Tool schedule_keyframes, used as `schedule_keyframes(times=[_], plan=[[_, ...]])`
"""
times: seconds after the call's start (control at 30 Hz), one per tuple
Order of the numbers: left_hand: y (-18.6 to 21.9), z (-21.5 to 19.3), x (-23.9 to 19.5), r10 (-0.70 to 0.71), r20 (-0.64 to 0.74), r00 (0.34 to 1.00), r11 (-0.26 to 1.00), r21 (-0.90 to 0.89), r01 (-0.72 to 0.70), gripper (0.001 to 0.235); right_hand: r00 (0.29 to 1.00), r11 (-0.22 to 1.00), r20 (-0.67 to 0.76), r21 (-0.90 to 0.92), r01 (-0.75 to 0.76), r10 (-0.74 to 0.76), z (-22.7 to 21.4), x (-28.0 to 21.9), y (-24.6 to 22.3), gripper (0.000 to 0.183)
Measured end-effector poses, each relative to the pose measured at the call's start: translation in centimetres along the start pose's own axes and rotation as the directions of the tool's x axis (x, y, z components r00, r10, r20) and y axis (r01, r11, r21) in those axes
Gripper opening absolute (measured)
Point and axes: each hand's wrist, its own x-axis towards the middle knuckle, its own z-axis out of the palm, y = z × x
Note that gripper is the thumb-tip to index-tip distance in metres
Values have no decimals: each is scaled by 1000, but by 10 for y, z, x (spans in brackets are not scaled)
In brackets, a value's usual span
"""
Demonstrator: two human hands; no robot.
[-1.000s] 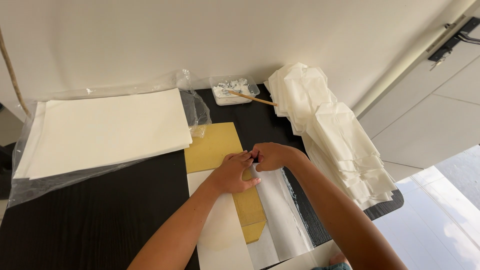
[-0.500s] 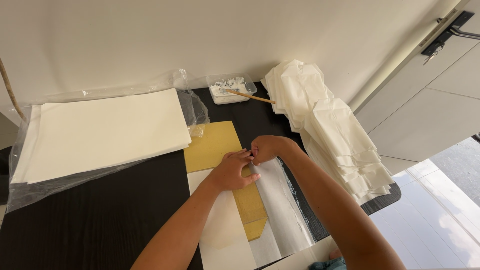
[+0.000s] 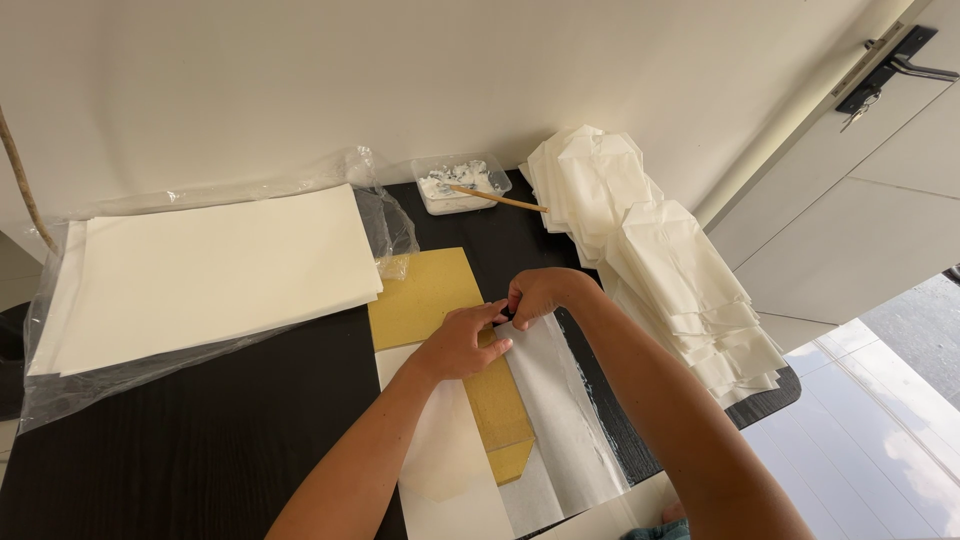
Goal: The person folds a white paper sheet over a yellow template, applies white adhesive with a brush to the edges, and folds the paper to form a pouch. They smooth the glued edges and continue folding the bottom into a triangular shape.
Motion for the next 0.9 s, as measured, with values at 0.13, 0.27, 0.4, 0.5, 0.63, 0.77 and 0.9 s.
schedule_keyframes(times=[0.13,0.27,0.4,0.5,0.63,0.77,0.9], plan=[[-2,1,1,-42,8,999,996,-84,42,62,1000,1000,-8,9,-10,10,12,35,19,51],[6,-2,-3,-81,20,996,991,-102,83,64,1000,999,-7,-33,-14,14,10,39,14,49],[2,-2,0,-82,12,997,991,-103,82,65,1000,1000,0,-13,-16,16,7,59,17,33],[5,-5,0,-91,7,996,986,-137,91,65,998,988,57,144,-48,40,-5,31,4,41],[8,-6,-4,-109,-11,994,975,-197,105,73,994,850,105,525,-46,-10,-12,-44,-8,63],[0,-2,0,-121,-41,992,970,-216,110,81,960,452,139,892,-14,-244,4,-92,11,89],[1,-2,-4,-117,-46,992,972,-212,105,87,946,266,85,964,1,-312,47,-118,48,93]])
